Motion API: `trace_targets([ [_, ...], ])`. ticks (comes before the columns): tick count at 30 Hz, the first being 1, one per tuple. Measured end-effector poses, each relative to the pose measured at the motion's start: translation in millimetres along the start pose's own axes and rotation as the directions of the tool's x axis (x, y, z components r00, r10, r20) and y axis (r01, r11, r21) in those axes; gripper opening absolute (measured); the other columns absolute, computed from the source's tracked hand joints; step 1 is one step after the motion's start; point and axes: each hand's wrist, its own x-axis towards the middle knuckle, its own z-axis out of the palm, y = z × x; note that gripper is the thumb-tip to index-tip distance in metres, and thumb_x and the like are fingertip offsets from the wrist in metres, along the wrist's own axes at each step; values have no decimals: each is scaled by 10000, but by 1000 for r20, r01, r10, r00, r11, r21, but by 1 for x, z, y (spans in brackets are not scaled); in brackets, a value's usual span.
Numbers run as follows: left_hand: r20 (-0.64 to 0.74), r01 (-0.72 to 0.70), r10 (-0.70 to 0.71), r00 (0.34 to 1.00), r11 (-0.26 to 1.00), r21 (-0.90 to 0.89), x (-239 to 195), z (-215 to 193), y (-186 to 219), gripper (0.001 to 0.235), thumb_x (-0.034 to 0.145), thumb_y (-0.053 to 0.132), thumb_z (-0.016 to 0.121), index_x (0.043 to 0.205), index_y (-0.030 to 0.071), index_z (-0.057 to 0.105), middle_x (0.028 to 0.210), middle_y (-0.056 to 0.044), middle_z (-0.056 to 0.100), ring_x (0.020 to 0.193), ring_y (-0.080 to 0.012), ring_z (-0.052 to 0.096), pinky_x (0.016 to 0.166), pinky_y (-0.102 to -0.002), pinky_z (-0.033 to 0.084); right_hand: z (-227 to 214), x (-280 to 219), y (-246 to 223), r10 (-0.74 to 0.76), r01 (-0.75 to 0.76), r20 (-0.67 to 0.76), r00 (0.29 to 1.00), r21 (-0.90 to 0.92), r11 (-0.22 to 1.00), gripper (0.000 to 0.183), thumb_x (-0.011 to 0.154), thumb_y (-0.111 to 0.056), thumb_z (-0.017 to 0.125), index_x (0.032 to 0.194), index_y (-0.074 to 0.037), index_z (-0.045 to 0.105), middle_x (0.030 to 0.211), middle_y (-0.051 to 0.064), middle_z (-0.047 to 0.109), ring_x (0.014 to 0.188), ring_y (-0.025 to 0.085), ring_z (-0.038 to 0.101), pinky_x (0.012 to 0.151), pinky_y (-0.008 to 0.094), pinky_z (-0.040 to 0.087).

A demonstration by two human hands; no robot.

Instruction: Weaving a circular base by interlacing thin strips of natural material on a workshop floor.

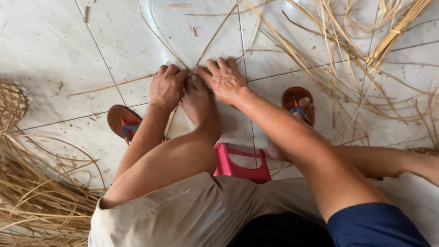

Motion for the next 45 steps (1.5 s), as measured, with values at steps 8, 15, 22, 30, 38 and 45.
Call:
trace_targets([
  [8,113,-29,19,993,996,83,0,1,8,132,986,249,589,1058,274,697,961,-18,595,1019,-302,650,790,-407,582,13,-22,7,36,-22,-114,993,121,992,703,879,-60,647,1533,-205,435,1501,96,392,1391,353,386,1210,677,282],
  [15,184,14,-29,983,996,83,0,-4,14,80,921,179,603,955,213,667,963,-24,595,1025,-305,655,740,-404,607,16,-55,69,323,150,-736,595,496,855,271,876,-118,727,1127,-216,750,1027,-34,748,971,233,726,916,391,576],
  [22,622,228,-177,763,974,-3,39,-66,45,333,951,16,515,1246,104,644,1187,-161,577,1135,-409,541,841,-548,594,46,-116,183,818,-323,-294,495,811,487,229,907,-271,657,1105,-183,733,1049,-5,792,897,171,731,832,325,574],
  [30,640,275,-211,739,962,0,41,-77,50,362,956,32,513,1279,129,644,1254,-163,602,1107,-414,564,852,-560,580,138,-155,269,979,-534,-3,205,838,114,601,907,-373,767,1445,-245,532,1198,32,559,1047,250,633,852,425,541],
  [38,665,303,-248,705,952,34,45,-82,56,327,950,37,497,1224,136,645,1257,-141,585,1129,-396,545,796,-569,589,92,-166,261,986,-541,-59,153,830,133,450,1000,-241,694,1368,-251,436,1309,54,530,1079,223,598,745,374,580],
  [45,688,299,-238,686,954,32,49,-89,58,337,921,22,470,1190,111,652,1211,-168,584,1095,-417,551,845,-556,566,53,-159,170,936,-484,-6,351,855,187,109,972,-231,666,1076,-257,652,919,-25,703,729,142,651,508,304,509],
])
